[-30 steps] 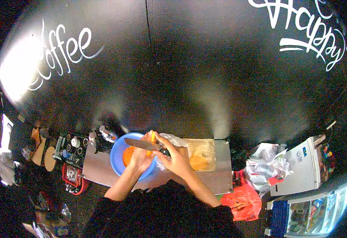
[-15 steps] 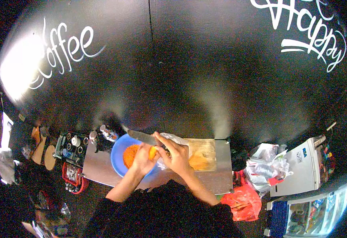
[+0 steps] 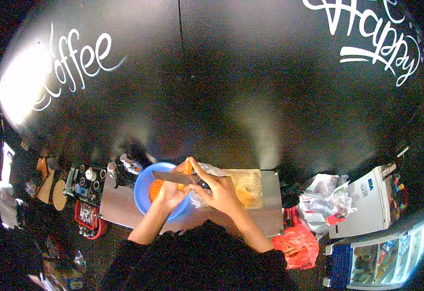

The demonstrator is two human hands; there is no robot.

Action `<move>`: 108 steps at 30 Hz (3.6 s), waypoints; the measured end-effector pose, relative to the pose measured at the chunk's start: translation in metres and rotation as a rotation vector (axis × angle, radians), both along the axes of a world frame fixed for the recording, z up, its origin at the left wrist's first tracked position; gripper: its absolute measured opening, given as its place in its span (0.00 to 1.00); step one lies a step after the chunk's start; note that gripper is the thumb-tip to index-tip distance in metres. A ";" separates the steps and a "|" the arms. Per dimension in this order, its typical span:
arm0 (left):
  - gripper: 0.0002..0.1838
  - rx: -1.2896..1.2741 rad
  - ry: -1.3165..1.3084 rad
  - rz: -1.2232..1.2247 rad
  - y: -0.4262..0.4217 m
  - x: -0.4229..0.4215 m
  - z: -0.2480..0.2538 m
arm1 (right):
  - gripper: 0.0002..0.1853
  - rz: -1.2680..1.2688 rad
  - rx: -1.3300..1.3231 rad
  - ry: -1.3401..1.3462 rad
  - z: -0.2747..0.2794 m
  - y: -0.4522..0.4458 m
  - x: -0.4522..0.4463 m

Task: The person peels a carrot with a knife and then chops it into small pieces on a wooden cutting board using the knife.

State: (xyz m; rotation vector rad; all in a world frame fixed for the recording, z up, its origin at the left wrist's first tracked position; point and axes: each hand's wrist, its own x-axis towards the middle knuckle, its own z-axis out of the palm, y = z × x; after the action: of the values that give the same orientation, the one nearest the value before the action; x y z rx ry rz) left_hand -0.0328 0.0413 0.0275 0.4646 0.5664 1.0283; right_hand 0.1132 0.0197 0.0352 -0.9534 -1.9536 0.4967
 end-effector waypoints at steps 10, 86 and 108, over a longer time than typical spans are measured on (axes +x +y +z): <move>0.14 0.031 0.056 0.065 -0.005 -0.004 -0.005 | 0.29 -0.132 0.207 -0.041 -0.009 0.002 -0.011; 0.05 0.140 0.024 0.236 -0.004 0.006 -0.027 | 0.26 -0.263 0.194 -0.039 -0.033 0.004 -0.026; 0.11 0.006 0.070 0.141 0.001 0.007 0.003 | 0.25 -0.117 0.127 0.162 -0.024 0.010 -0.017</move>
State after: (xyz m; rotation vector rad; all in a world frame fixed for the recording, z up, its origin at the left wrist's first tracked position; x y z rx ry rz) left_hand -0.0260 0.0421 0.0303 0.4718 0.6661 1.1521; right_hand 0.0958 0.0299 0.0114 -0.9123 -1.7519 0.3671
